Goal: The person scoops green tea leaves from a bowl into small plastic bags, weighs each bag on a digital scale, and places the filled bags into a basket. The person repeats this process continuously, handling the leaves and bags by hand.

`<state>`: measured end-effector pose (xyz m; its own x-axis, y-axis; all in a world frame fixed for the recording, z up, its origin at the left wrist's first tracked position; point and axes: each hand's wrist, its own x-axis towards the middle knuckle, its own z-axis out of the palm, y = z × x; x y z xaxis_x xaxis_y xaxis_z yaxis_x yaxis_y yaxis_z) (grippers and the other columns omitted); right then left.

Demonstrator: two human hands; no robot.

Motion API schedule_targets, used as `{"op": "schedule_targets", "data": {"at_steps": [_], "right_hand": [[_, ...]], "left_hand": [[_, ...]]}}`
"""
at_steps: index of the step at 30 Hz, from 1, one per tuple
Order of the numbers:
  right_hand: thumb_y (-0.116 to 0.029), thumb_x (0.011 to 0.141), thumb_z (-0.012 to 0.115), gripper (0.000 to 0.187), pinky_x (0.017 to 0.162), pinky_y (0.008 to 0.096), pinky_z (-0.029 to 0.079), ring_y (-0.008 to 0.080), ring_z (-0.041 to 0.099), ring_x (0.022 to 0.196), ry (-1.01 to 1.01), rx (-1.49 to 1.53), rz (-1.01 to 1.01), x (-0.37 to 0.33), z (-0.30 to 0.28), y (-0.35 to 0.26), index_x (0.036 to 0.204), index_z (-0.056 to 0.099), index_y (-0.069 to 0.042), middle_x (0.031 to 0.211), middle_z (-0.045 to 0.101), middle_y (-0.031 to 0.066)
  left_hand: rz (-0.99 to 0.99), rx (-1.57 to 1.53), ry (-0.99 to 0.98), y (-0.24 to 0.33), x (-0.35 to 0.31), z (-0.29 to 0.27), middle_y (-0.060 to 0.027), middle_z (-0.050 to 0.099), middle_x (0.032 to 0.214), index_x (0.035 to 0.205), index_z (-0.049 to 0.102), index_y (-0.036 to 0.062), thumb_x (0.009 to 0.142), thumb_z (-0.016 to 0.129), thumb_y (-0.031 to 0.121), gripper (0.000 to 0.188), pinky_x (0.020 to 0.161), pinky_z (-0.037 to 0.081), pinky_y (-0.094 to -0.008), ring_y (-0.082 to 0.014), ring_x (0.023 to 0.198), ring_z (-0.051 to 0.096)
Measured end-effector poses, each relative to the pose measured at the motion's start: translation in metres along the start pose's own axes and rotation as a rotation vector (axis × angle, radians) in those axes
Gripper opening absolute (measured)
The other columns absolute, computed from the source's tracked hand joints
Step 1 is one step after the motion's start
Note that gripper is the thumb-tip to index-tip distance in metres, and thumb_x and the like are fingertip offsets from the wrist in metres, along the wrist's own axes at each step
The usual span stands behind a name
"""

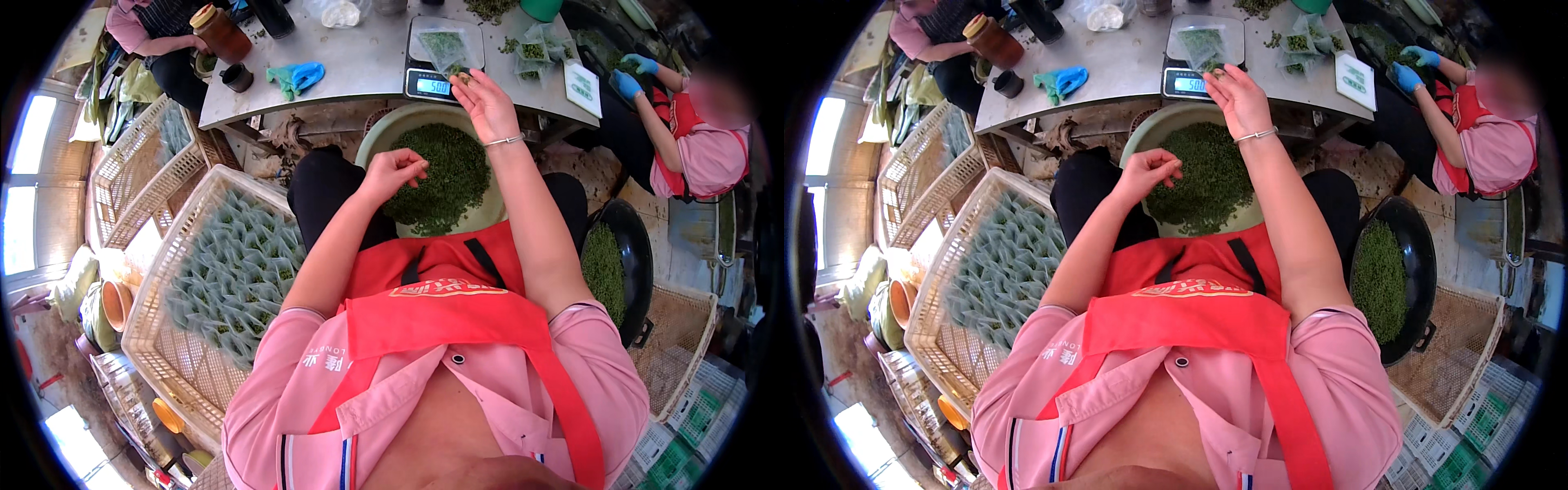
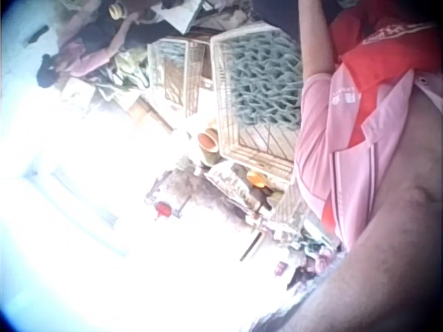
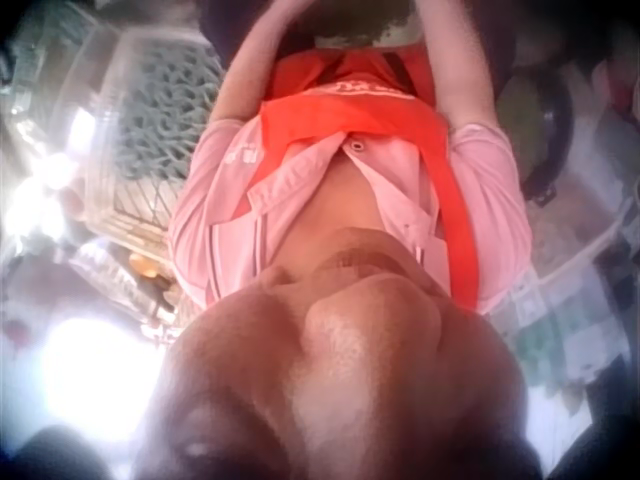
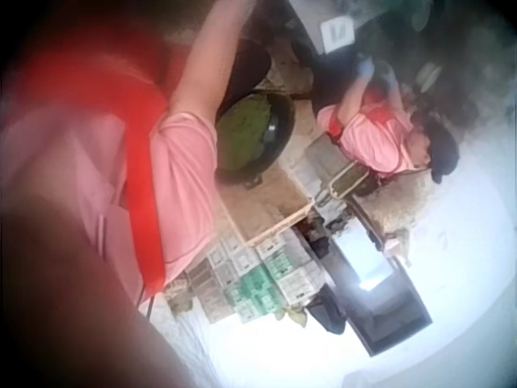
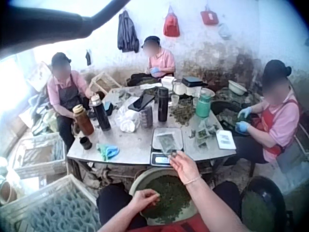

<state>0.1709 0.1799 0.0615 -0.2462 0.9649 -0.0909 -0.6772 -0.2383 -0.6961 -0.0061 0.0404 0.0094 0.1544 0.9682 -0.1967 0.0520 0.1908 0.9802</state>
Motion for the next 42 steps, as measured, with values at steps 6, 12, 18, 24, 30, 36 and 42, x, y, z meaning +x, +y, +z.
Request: {"op": "schedule_targets", "data": {"at_steps": [6, 12, 18, 24, 30, 36, 42], "right_hand": [[-0.005, 0.089, 0.052, 0.023, 0.069, 0.0299, 0.055, 0.0211, 0.065, 0.081, 0.116, -0.345, 0.029, -0.044, -0.022, 0.023, 0.11, 0.054, 0.003, 0.099, 0.063, 0.0131], [-0.005, 0.089, 0.052, 0.017, 0.061, 0.0241, 0.051, 0.0126, 0.063, 0.072, 0.084, -0.665, -0.002, -0.057, -0.035, 0.038, 0.102, 0.062, -0.001, 0.093, 0.066, 0.0065], [-0.003, 0.089, 0.05, 0.022, 0.061, 0.0219, 0.048, 0.0091, 0.061, 0.069, -0.01, -1.076, -0.411, -0.037, -0.03, 0.025, 0.108, 0.062, -0.004, 0.101, 0.064, 0.0045], [-0.013, 0.083, 0.057, 0.026, 0.067, 0.0269, 0.05, 0.0164, 0.062, 0.072, -0.034, -1.5, -0.665, 0.007, -0.007, 0.024, 0.109, 0.062, -0.011, 0.119, 0.057, 0.0054], [-0.023, 0.085, 0.053, 0.021, 0.067, 0.0397, 0.052, 0.0283, 0.063, 0.079, -0.071, -1.99, -0.7, 0.052, 0.018, 0.015, 0.101, 0.063, -0.015, 0.127, 0.049, 0.0042], [-0.015, 0.081, 0.055, 0.01, 0.063, 0.0371, 0.051, 0.026, 0.062, 0.076, -0.583, -1.997, -0.774, 0.02, 0.088, 0.021, 0.087, 0.062, -0.013, 0.111, 0.057, 0.002], [-0.012, 0.08, 0.051, 0.015, 0.068, 0.0408, 0.051, 0.0305, 0.064, 0.081, -0.638, -2.08, -0.399, 0.006, 0.091, 0.058, 0.085, 0.063, -0.007, 0.095, 0.062, 0.0093]], "left_hand": [[-0.053, 0.058, 0.079, 0.006, -0.003, -0.006, -0.006, 0.065, 0.077, 0.095, 0.06, -0.0015, 0.089, 0.059, 0.018, 0.02, 0.056, 0.047, -0.0216, -0.0092, 0.061, 0.059], [0.024, 0.228, -0.033, -0.005, 0.002, 0.001, -0.0039, 0.066, 0.085, 0.105, 0.059, 0.0019, 0.086, 0.062, 0.021, 0.028, 0.059, 0.049, -0.0229, -0.0114, 0.068, 0.062], [0.187, 0.515, 0.162, 0.009, -0.004, -0.001, -0.0061, 0.068, 0.089, 0.11, 0.059, 0.0079, 0.085, 0.062, 0.021, 0.029, 0.06, 0.05, -0.0256, -0.0125, 0.066, 0.063], [0.107, 0.243, 0.324, 0.011, 0.004, -0.008, -0.0085, 0.068, 0.092, 0.11, 0.058, 0.0004, 0.089, 0.057, 0.014, 0.025, 0.058, 0.051, -0.024, -0.0102, 0.068, 0.063], [0.132, 0.377, 0.354, 0.012, 0.016, -0.017, -0.0073, 0.068, 0.092, 0.106, 0.06, 0.0019, 0.085, 0.063, 0.017, 0.027, 0.063, 0.052, -0.0273, -0.0146, 0.073, 0.065], [0.768, 1.179, 1.049, 0.034, 0.065, -0.069, -0.0118, 0.066, 0.091, 0.116, 0.052, 0.0117, 0.07, 0.072, 0.034, 0.055, 0.069, 0.049, -0.0372, -0.0261, 0.084, 0.064], [0.094, 0.984, 0.707, 0.022, 0.063, -0.066, -0.0118, 0.067, 0.087, 0.119, 0.048, 0.0105, 0.07, 0.07, 0.038, 0.06, 0.061, 0.049, -0.0414, -0.0307, 0.075, 0.065]]}}
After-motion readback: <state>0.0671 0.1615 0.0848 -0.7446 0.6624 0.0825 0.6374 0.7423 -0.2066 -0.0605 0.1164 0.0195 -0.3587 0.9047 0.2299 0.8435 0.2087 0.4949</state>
